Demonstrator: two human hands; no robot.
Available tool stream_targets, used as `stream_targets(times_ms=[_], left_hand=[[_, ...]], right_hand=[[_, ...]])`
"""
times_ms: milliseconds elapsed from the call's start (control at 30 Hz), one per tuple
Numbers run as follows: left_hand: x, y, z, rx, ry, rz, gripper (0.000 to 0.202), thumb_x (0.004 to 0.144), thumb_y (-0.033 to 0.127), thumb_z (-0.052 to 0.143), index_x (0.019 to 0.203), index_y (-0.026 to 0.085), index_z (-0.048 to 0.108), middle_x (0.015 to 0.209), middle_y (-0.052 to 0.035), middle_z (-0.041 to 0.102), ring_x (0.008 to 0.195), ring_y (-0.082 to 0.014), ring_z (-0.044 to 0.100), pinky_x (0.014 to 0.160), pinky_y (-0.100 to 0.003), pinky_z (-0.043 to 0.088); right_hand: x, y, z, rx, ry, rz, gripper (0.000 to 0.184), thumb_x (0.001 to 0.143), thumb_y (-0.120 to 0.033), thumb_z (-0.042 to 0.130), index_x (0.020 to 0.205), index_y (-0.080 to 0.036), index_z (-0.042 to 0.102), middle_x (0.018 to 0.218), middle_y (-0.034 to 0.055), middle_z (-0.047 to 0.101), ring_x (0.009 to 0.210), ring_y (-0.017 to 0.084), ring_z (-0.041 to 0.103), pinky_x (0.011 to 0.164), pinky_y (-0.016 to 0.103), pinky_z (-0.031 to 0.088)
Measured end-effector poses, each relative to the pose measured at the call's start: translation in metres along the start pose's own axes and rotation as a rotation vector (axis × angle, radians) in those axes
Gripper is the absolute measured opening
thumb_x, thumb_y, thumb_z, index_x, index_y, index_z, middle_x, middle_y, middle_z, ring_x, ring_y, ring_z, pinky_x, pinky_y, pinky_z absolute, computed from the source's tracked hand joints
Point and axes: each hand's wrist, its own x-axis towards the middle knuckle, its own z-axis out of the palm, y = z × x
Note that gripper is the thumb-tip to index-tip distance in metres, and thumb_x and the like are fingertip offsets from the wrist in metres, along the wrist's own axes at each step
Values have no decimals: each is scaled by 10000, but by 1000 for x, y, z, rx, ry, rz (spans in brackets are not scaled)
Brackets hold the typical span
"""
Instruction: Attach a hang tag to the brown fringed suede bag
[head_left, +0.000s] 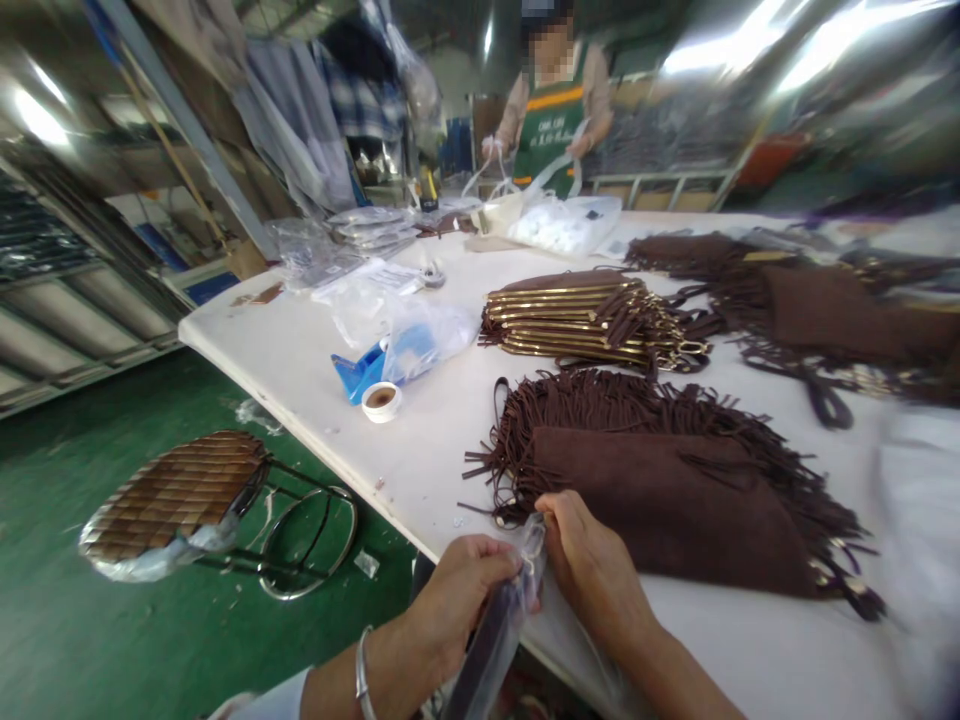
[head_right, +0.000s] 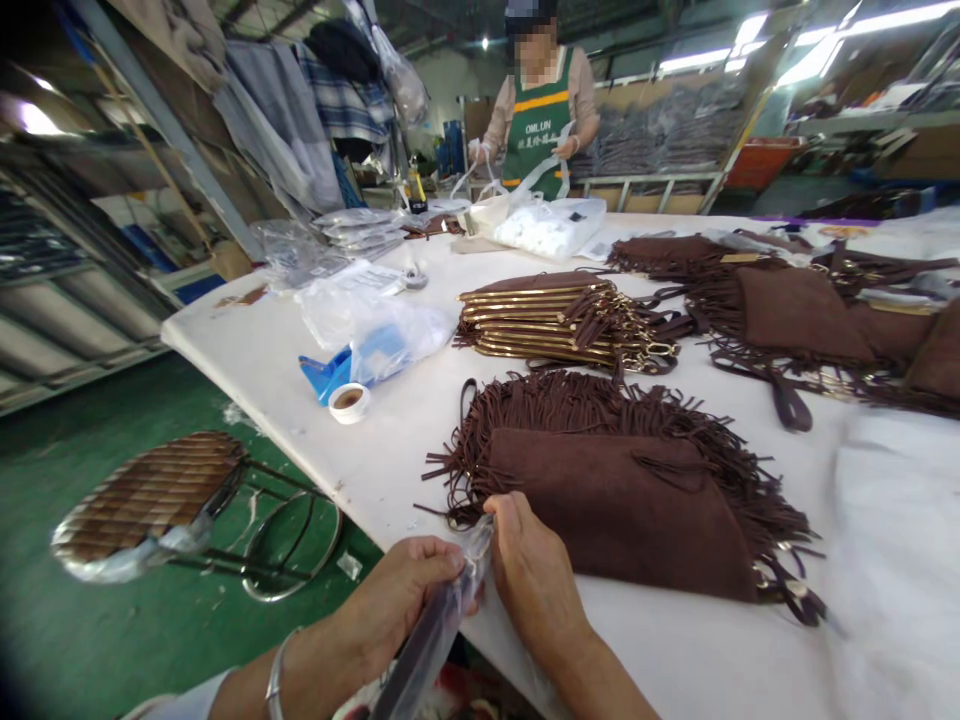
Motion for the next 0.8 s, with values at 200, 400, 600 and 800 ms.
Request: stream_targets(times_ms=[200,400,600,800], left_hand=[[8,6,6,41,66,101,187,598,202,604,768,167,537,541,-31,619,523,-170,574,511,-245,379],[12,6,3,126,85,206,149,601,220,614,710,175,523,523,-8,588,490,-154,542,495,-239,349],[12,2,2,259,45,289,114,703,273,566,731,177,509,536,-18,595,469,-136,516,484,-230,320],[11,-3,-4,453,32,413,110,828,274,493,764,185,503,601,-1,589,548,-146,525,549,-251,377]], right_hand=[[-6,-8,-21,-28,-133,-75,264,950,-142,391,1172,-219,510,1144,87,532,965,208,585,802,340,493],[-12,-5,-31,40,-210,-266,215,945,-150,450,1080,-237,592,1221,76,546,1117,216,515,927,354,454],[-2,-4,-27,155,-218,-213,175,919,-103,500,926,-218,632,1061,33,608,995,174,542,846,290,440],[4,-12,-31,168,-238,-108,162,843,-68,543,854,-198,639,990,16,619,943,161,544,826,270,423]])
